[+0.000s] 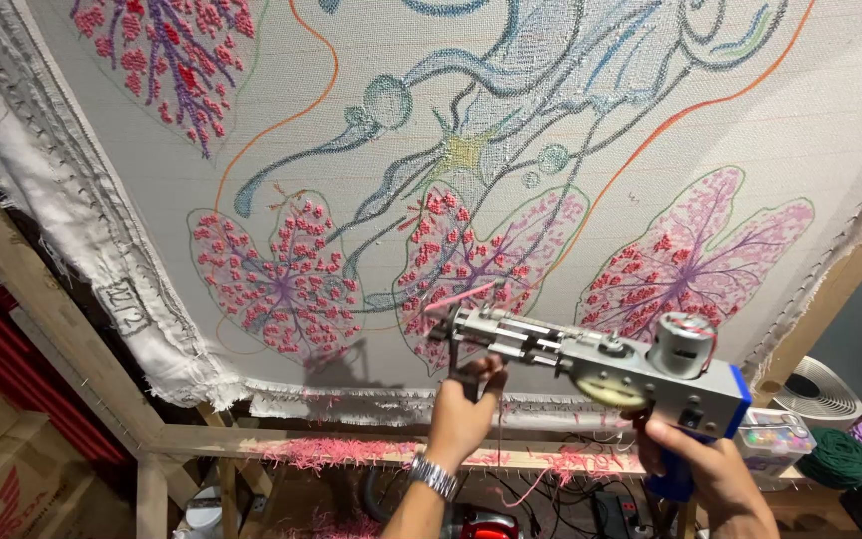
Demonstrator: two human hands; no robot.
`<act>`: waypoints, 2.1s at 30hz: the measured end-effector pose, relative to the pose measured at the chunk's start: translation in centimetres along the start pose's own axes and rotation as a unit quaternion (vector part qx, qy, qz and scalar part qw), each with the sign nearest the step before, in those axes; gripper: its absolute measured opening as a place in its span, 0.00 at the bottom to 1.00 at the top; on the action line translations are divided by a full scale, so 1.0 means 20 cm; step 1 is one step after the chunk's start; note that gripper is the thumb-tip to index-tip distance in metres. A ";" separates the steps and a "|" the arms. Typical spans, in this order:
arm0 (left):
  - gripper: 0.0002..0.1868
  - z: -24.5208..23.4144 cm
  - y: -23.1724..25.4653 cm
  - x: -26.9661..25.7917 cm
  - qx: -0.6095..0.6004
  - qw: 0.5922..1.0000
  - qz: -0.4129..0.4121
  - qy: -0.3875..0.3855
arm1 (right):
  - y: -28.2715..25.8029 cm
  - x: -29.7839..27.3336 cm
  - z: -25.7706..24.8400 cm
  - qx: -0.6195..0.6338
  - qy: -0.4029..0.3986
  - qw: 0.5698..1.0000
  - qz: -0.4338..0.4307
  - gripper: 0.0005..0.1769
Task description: Use a motorized tufting gun to apply pink yarn to a rug design secured on a wooden frame.
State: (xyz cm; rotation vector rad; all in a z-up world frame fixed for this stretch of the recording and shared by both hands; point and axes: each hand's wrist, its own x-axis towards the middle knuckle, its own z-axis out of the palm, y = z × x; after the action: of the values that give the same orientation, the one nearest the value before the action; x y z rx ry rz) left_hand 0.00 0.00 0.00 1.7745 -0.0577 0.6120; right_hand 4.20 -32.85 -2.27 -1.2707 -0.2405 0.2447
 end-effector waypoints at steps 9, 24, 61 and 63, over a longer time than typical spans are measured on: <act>0.14 0.12 0.18 0.21 -0.004 0.997 0.075 -0.006 | -0.37 -0.20 0.25 -0.077 0.130 0.983 -0.107 0.16; 0.12 0.24 0.11 0.42 0.033 0.987 0.141 -0.066 | -0.49 -0.28 0.38 -0.113 0.196 0.955 -0.194 0.12; 0.13 0.17 0.14 0.45 0.015 0.982 0.145 -0.117 | -0.37 -0.26 0.36 -0.138 0.251 0.944 -0.162 0.11; 0.13 0.16 0.15 0.44 -0.004 0.983 0.142 -0.117 | -0.35 -0.27 0.32 -0.133 0.210 0.949 -0.193 0.11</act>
State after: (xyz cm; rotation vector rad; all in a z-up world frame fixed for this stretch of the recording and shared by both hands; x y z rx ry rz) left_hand 7.68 -1.42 6.00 1.8375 -0.4821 0.6004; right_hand -2.61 -30.61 5.99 -1.4785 -0.1518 -0.4064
